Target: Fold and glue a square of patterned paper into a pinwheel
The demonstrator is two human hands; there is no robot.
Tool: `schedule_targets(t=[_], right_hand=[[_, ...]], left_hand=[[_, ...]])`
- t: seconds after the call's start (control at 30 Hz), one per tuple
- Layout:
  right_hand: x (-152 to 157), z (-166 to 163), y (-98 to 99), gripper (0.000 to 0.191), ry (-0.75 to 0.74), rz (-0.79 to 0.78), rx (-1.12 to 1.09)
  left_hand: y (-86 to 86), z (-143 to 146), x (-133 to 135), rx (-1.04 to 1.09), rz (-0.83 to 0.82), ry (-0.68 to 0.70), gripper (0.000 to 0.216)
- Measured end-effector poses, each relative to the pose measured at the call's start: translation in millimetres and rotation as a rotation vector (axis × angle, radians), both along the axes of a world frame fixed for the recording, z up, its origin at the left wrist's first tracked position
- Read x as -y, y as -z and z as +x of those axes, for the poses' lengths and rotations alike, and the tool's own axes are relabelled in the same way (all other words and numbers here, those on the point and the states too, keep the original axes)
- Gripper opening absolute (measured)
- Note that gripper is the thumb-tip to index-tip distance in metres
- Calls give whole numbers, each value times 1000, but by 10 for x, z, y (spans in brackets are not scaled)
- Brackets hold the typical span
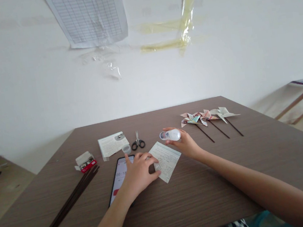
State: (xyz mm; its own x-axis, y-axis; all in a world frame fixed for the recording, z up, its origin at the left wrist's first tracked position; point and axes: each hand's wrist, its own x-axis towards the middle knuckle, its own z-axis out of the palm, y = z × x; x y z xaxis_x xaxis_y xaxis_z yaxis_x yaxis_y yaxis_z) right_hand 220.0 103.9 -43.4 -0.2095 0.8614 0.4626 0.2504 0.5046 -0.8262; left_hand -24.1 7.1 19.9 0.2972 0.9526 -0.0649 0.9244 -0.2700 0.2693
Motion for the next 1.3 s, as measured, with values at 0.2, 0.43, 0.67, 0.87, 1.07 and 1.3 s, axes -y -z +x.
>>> schedule_targets(t=[0.2, 0.43, 0.67, 0.87, 1.07, 1.3], right_hand=[[-60, 41, 27, 64, -139, -52, -153], [-137, 70, 72, 89, -255, -371, -452], [-183, 160, 91, 48, -14, -244, -325], [-262, 172, 172, 32, 123, 8, -63], [-224, 123, 134, 28, 213, 183, 323], [-313, 10, -13, 32, 141, 265, 563]], left_hand=[[4, -12, 0, -6, 0, 7, 28], [41, -39, 1, 5, 13, 8, 28], [25, -27, -10, -10, -3, 14, 28], [-10, -25, 8, -18, -2, 11, 28], [29, -51, 4, -16, 6, 21, 29], [40, -67, -5, -13, 7, 20, 30]])
